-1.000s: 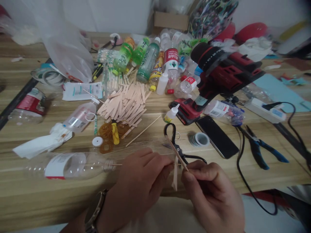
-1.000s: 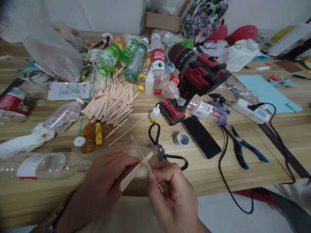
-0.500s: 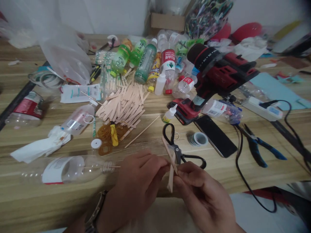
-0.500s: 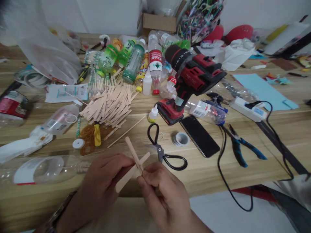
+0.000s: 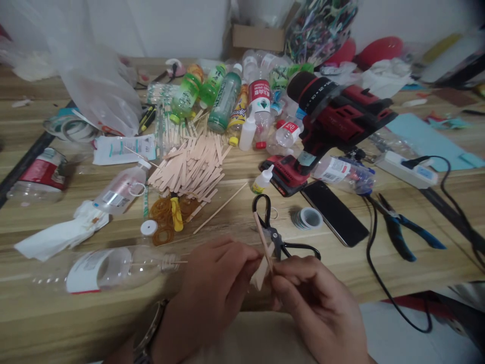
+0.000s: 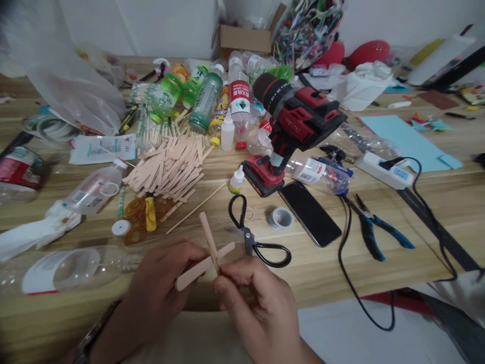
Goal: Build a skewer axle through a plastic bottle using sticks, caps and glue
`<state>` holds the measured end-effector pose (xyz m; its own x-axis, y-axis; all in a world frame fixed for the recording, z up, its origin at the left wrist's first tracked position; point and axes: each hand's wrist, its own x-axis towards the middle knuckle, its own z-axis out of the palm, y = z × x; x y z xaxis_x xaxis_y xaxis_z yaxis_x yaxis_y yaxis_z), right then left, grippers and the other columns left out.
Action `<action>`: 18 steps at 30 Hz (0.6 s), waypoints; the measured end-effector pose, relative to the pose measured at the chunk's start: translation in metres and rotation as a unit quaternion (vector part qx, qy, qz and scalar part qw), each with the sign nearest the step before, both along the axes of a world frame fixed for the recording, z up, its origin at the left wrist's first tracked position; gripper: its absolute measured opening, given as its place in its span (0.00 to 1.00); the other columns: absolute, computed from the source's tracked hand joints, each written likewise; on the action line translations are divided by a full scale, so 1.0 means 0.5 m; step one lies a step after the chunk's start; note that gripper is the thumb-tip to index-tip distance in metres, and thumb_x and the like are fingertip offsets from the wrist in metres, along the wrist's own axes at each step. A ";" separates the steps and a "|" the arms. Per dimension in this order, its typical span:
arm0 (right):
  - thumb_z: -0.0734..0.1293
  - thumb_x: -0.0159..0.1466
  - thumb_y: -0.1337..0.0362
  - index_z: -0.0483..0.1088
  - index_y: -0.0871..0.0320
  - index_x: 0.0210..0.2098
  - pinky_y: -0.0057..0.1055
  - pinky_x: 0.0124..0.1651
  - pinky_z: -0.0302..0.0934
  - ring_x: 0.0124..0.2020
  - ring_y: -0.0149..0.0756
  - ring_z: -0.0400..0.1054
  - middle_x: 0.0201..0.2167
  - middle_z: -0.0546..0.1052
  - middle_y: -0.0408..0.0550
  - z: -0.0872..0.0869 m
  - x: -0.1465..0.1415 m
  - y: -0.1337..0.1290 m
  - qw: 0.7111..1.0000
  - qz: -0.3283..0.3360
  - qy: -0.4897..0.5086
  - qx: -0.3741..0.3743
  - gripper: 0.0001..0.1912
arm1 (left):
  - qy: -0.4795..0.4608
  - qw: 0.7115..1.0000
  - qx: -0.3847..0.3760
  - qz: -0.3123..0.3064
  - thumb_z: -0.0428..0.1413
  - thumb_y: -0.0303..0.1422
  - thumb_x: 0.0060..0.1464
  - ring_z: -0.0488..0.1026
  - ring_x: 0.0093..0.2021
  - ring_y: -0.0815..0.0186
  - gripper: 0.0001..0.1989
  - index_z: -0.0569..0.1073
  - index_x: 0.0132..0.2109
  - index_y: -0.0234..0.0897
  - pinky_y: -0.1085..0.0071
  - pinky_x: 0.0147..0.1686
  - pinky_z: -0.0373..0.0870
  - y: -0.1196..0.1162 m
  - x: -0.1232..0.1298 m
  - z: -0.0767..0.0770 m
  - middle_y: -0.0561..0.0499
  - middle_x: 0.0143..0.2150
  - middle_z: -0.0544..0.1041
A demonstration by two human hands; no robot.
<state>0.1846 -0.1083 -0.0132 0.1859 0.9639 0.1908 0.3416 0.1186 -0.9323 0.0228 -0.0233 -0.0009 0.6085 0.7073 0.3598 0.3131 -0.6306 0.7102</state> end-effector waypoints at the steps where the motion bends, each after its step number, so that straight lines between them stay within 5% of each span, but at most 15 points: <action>1: 0.67 0.67 0.67 0.70 0.49 0.39 0.19 0.26 0.67 0.22 0.26 0.71 0.24 0.74 0.36 0.001 -0.004 -0.003 0.999 -0.009 0.028 -0.023 0.05 | 0.003 1.000 -0.001 -0.001 0.47 0.32 0.69 0.71 0.27 0.66 0.13 0.72 0.35 0.39 0.70 0.27 0.64 0.001 0.000 -0.002 0.54 0.26 0.76; 5: 0.68 0.68 0.63 0.73 0.50 0.39 0.19 0.22 0.66 0.19 0.26 0.70 0.23 0.73 0.37 0.004 -0.021 -0.009 0.991 -0.065 0.100 -0.067 0.01 | -0.001 1.000 -0.001 0.005 0.46 0.32 0.69 0.71 0.27 0.66 0.14 0.71 0.35 0.38 0.70 0.28 0.62 -0.001 0.004 -0.009 0.54 0.26 0.76; 8: 0.68 0.67 0.66 0.73 0.50 0.36 0.19 0.22 0.64 0.18 0.25 0.70 0.23 0.74 0.36 0.007 -0.022 -0.007 0.994 -0.043 0.086 -0.044 0.04 | -0.005 1.000 -0.014 0.003 0.47 0.32 0.69 0.71 0.28 0.65 0.13 0.72 0.36 0.38 0.70 0.29 0.62 -0.004 0.004 -0.012 0.54 0.27 0.76; 12: 0.67 0.66 0.71 0.72 0.48 0.40 0.17 0.26 0.66 0.22 0.24 0.71 0.26 0.76 0.35 0.005 -0.006 -0.001 1.000 0.006 0.016 0.005 0.09 | 0.022 0.993 -0.116 -0.010 0.49 0.32 0.67 0.73 0.32 0.65 0.11 0.73 0.37 0.40 0.70 0.31 0.63 -0.001 -0.005 -0.003 0.55 0.31 0.77; 18: 0.66 0.67 0.71 0.70 0.48 0.42 0.19 0.34 0.69 0.32 0.27 0.74 0.32 0.78 0.38 -0.013 0.012 0.002 0.998 0.036 -0.037 0.035 0.09 | 0.039 0.956 -0.270 -0.109 0.43 0.39 0.71 0.75 0.37 0.65 0.17 0.76 0.44 0.43 0.71 0.38 0.67 0.024 -0.021 0.033 0.54 0.37 0.80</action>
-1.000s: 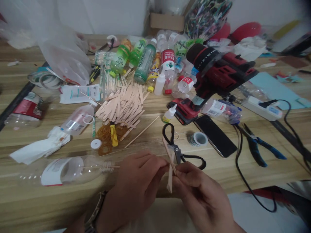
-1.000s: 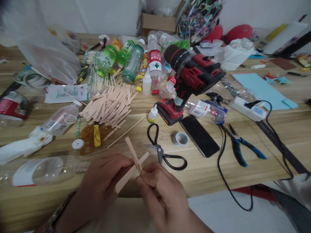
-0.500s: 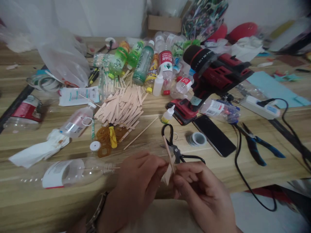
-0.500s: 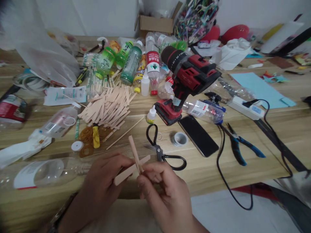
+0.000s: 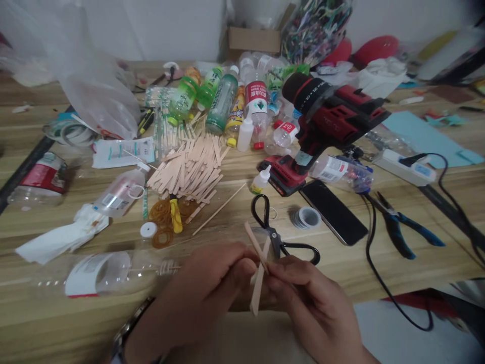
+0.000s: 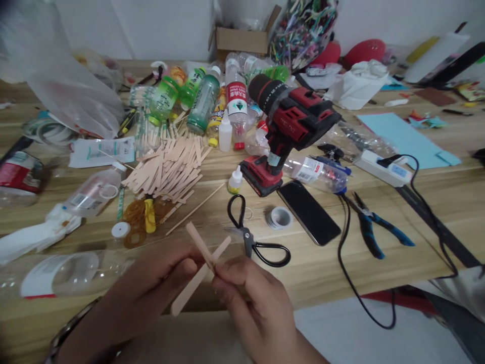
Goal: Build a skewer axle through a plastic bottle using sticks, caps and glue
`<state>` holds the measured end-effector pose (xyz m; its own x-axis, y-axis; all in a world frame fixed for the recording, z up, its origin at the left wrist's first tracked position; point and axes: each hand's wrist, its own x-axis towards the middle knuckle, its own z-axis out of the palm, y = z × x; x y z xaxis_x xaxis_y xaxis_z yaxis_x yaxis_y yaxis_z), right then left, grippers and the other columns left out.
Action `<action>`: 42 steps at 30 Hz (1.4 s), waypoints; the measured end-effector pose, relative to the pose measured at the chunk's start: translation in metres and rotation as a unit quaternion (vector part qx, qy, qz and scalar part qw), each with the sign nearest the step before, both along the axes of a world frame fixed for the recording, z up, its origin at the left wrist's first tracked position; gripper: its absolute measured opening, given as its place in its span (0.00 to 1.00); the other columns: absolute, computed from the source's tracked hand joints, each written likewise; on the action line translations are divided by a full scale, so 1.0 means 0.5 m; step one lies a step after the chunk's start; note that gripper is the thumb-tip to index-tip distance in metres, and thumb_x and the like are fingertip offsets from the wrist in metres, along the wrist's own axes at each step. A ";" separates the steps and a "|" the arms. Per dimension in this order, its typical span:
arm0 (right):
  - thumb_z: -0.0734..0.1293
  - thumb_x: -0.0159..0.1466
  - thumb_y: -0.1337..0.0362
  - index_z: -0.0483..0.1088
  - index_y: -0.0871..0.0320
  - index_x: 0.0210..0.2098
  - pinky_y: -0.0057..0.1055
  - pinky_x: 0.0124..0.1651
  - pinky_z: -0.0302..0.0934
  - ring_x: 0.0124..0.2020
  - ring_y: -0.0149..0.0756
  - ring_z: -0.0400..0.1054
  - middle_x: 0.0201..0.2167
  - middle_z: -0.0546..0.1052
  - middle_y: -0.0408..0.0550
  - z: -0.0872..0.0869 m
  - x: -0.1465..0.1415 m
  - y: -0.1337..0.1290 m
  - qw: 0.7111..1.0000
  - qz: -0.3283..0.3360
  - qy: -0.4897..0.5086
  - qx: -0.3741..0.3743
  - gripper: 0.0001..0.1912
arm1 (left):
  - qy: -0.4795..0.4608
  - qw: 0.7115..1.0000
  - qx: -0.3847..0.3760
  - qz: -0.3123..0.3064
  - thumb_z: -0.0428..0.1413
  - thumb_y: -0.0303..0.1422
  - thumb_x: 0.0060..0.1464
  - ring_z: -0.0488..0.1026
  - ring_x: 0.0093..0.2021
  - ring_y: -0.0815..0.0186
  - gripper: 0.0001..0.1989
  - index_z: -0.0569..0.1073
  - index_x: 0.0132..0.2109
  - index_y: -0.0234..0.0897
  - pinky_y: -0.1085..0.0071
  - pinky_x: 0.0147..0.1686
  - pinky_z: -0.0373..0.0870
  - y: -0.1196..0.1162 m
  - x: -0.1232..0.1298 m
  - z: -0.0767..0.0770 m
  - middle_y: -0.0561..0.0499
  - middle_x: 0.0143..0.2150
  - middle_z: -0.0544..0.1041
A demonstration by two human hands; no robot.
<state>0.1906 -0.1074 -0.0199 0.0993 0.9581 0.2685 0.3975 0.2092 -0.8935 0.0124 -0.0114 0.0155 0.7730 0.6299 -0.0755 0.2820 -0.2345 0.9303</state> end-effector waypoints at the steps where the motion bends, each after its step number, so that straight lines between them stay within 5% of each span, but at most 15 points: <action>1: 0.66 0.67 0.71 0.70 0.49 0.43 0.19 0.34 0.69 0.32 0.27 0.74 0.32 0.78 0.39 -0.002 0.001 0.000 1.000 0.006 -0.001 0.003 0.10 | 0.000 1.000 -0.006 -0.008 0.43 0.39 0.71 0.74 0.36 0.66 0.17 0.75 0.43 0.43 0.72 0.36 0.67 0.002 0.000 0.004 0.55 0.37 0.80; 7: 0.65 0.67 0.74 0.70 0.48 0.43 0.17 0.33 0.68 0.31 0.25 0.74 0.32 0.77 0.36 -0.003 0.002 0.003 1.000 0.026 0.014 -0.001 0.12 | 0.026 0.997 0.066 0.004 0.45 0.41 0.69 0.71 0.26 0.67 0.17 0.71 0.34 0.43 0.72 0.26 0.62 0.003 0.009 0.006 0.55 0.27 0.75; 23: 0.66 0.63 0.77 0.71 0.51 0.37 0.15 0.34 0.67 0.31 0.23 0.75 0.32 0.78 0.37 0.006 0.011 0.013 0.998 0.057 0.024 0.021 0.12 | 0.084 0.995 0.041 -0.032 0.41 0.41 0.70 0.75 0.34 0.64 0.17 0.71 0.39 0.42 0.70 0.34 0.66 0.003 0.006 0.010 0.55 0.35 0.79; 42: 0.68 0.63 0.73 0.72 0.50 0.38 0.20 0.31 0.70 0.30 0.30 0.76 0.30 0.80 0.40 0.008 0.001 0.006 1.000 -0.005 0.017 0.014 0.10 | 0.038 0.999 0.009 -0.016 0.46 0.33 0.69 0.72 0.32 0.67 0.12 0.74 0.41 0.43 0.73 0.36 0.67 0.002 0.013 0.001 0.55 0.36 0.79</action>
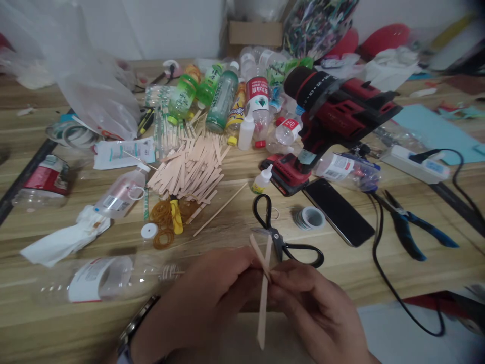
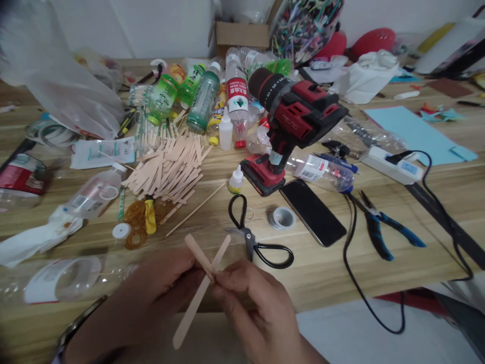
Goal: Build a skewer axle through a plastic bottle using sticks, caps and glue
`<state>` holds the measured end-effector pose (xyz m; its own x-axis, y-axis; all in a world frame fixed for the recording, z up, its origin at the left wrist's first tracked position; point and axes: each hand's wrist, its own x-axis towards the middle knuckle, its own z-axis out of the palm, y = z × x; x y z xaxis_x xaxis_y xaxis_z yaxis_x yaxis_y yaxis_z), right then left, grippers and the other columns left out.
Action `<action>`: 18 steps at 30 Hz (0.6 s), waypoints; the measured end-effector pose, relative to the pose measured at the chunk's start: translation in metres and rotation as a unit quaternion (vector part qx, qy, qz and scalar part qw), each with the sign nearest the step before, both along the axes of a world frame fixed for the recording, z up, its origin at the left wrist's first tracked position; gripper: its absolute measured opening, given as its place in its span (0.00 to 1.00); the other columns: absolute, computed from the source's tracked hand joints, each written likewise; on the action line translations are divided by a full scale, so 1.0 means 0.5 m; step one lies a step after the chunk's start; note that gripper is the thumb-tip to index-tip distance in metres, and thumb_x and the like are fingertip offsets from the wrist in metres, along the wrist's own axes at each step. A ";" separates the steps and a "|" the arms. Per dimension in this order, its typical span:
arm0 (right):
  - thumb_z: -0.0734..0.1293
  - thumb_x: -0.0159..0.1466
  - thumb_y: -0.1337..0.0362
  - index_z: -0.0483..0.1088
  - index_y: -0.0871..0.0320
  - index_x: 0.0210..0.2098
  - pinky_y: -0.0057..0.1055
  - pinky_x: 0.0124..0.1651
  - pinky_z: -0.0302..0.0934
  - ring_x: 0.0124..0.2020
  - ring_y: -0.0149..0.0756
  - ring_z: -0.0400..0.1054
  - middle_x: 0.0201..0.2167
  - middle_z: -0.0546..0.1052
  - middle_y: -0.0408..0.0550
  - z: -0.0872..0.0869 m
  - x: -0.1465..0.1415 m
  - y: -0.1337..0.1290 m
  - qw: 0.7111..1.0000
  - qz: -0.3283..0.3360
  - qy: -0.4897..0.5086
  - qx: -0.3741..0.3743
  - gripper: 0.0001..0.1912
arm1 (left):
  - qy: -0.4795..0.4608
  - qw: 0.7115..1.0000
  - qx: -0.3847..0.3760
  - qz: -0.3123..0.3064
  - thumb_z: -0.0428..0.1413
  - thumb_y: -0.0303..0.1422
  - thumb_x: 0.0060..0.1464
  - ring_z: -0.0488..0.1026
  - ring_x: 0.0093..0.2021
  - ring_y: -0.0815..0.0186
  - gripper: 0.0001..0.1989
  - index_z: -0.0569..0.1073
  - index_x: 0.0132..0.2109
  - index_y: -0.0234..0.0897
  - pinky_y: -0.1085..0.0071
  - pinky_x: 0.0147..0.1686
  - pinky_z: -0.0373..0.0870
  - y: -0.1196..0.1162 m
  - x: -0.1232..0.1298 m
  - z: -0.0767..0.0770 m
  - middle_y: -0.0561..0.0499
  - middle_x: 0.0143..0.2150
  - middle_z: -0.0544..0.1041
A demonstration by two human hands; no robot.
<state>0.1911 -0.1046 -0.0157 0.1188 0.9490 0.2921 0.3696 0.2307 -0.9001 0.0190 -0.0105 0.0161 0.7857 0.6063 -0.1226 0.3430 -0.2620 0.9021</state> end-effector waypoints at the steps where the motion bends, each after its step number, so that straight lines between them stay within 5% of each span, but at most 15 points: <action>1: 0.68 0.63 0.73 0.72 0.50 0.37 0.20 0.31 0.70 0.29 0.31 0.76 0.29 0.80 0.40 0.001 -0.002 0.000 1.000 -0.003 0.006 -0.002 0.09 | -0.003 1.000 -0.005 0.000 0.47 0.33 0.69 0.72 0.33 0.67 0.12 0.74 0.41 0.43 0.73 0.35 0.67 0.000 -0.001 -0.001 0.56 0.36 0.79; 11: 0.68 0.62 0.75 0.75 0.52 0.36 0.23 0.28 0.69 0.28 0.30 0.75 0.29 0.79 0.42 0.013 0.005 0.022 0.999 0.041 0.023 -0.004 0.10 | -0.060 0.991 -0.118 -0.013 0.49 0.41 0.67 0.69 0.27 0.69 0.14 0.74 0.38 0.39 0.76 0.27 0.63 0.019 -0.018 0.003 0.56 0.27 0.72; 18: 0.72 0.62 0.67 0.75 0.54 0.29 0.24 0.30 0.68 0.27 0.32 0.75 0.25 0.80 0.42 0.037 0.005 0.058 0.993 0.066 0.088 -0.049 0.06 | -0.082 0.979 -0.189 0.001 0.51 0.43 0.65 0.64 0.26 0.69 0.14 0.70 0.35 0.39 0.74 0.26 0.60 0.021 -0.032 0.007 0.56 0.26 0.68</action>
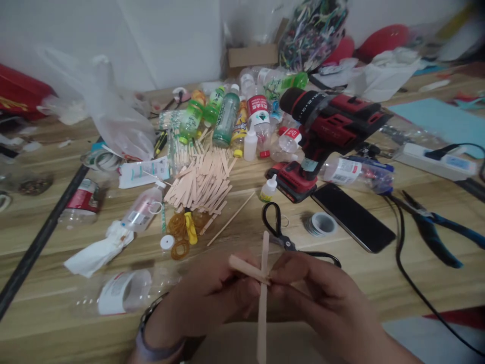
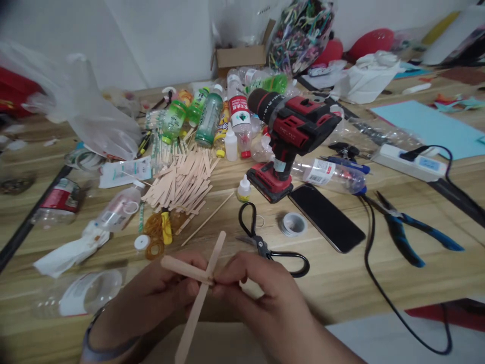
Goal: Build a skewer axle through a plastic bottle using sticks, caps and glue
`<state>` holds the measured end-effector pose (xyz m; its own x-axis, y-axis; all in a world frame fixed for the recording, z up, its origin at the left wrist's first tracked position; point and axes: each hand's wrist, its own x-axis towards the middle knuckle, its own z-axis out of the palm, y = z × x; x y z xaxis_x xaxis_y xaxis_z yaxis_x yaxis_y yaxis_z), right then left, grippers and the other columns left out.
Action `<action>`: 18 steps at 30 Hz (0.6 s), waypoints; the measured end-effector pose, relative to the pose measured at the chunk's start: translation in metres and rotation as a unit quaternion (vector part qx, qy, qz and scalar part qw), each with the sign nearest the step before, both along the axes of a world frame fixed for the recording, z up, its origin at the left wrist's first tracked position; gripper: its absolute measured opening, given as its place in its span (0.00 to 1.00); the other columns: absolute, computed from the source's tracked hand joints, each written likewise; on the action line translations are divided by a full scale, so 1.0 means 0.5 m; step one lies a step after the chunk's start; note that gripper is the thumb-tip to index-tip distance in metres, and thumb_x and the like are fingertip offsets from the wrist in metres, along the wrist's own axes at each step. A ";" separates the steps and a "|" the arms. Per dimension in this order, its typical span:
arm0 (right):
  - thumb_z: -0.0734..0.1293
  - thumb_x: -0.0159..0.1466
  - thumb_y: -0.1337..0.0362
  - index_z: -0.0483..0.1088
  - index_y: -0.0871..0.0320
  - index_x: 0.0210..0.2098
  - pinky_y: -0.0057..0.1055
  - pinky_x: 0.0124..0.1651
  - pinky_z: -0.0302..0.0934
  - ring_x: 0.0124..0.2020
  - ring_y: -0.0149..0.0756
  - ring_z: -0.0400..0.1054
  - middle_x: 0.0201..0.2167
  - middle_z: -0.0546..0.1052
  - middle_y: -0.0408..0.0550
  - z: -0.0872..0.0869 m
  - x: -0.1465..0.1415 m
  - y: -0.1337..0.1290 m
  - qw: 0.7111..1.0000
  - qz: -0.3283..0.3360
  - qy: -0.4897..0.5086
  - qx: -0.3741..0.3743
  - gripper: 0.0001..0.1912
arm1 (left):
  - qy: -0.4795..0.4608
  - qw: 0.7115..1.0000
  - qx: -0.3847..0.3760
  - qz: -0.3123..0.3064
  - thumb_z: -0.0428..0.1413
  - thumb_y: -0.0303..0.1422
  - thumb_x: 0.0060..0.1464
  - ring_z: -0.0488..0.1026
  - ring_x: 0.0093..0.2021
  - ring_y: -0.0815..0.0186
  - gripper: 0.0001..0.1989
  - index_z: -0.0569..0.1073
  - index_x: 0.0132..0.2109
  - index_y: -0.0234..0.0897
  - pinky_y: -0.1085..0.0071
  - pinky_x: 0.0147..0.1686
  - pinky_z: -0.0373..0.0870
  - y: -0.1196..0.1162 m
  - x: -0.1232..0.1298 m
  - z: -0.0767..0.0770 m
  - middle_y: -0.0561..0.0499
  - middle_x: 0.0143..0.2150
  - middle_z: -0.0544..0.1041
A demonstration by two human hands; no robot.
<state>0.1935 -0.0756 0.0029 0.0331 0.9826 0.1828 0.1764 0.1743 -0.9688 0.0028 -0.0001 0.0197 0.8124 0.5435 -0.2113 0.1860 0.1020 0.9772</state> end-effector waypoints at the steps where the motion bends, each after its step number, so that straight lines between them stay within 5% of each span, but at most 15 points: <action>1: 0.72 0.62 0.66 0.75 0.54 0.29 0.24 0.31 0.68 0.27 0.32 0.75 0.25 0.80 0.42 -0.001 0.002 0.006 1.000 0.006 0.008 -0.011 0.06 | 0.003 1.000 0.001 0.002 0.51 0.42 0.65 0.63 0.25 0.69 0.14 0.69 0.34 0.39 0.74 0.26 0.59 0.000 0.000 0.002 0.57 0.26 0.67; 7: 0.70 0.65 0.67 0.76 0.51 0.35 0.28 0.41 0.68 0.38 0.32 0.75 0.35 0.80 0.42 -0.017 0.019 0.035 0.999 0.042 -0.008 0.029 0.04 | 0.080 0.985 0.148 0.044 0.50 0.33 0.64 0.64 0.29 0.68 0.10 0.71 0.34 0.39 0.72 0.31 0.61 -0.009 0.016 0.011 0.56 0.28 0.70; 10: 0.70 0.65 0.68 0.77 0.49 0.38 0.30 0.48 0.67 0.45 0.33 0.74 0.42 0.79 0.43 -0.015 0.021 0.030 0.996 0.004 -0.067 0.051 0.06 | 0.108 0.976 0.183 0.055 0.47 0.33 0.66 0.66 0.30 0.67 0.11 0.71 0.35 0.39 0.71 0.32 0.61 -0.014 0.020 0.005 0.54 0.31 0.73; 14: 0.70 0.62 0.68 0.75 0.49 0.43 0.25 0.36 0.68 0.34 0.30 0.74 0.34 0.78 0.42 -0.010 0.012 0.002 0.989 -0.088 -0.110 0.047 0.11 | 0.132 0.968 0.202 0.071 0.46 0.35 0.67 0.67 0.31 0.67 0.14 0.69 0.32 0.39 0.71 0.32 0.62 -0.018 0.020 0.000 0.54 0.31 0.74; 18: 0.73 0.56 0.68 0.71 0.50 0.52 0.23 0.29 0.68 0.25 0.29 0.73 0.27 0.78 0.37 -0.014 -0.008 -0.021 0.995 -0.066 -0.075 0.026 0.25 | 0.147 0.968 0.191 0.066 0.46 0.38 0.68 0.71 0.33 0.65 0.15 0.72 0.36 0.40 0.70 0.34 0.64 -0.023 0.019 -0.001 0.52 0.33 0.76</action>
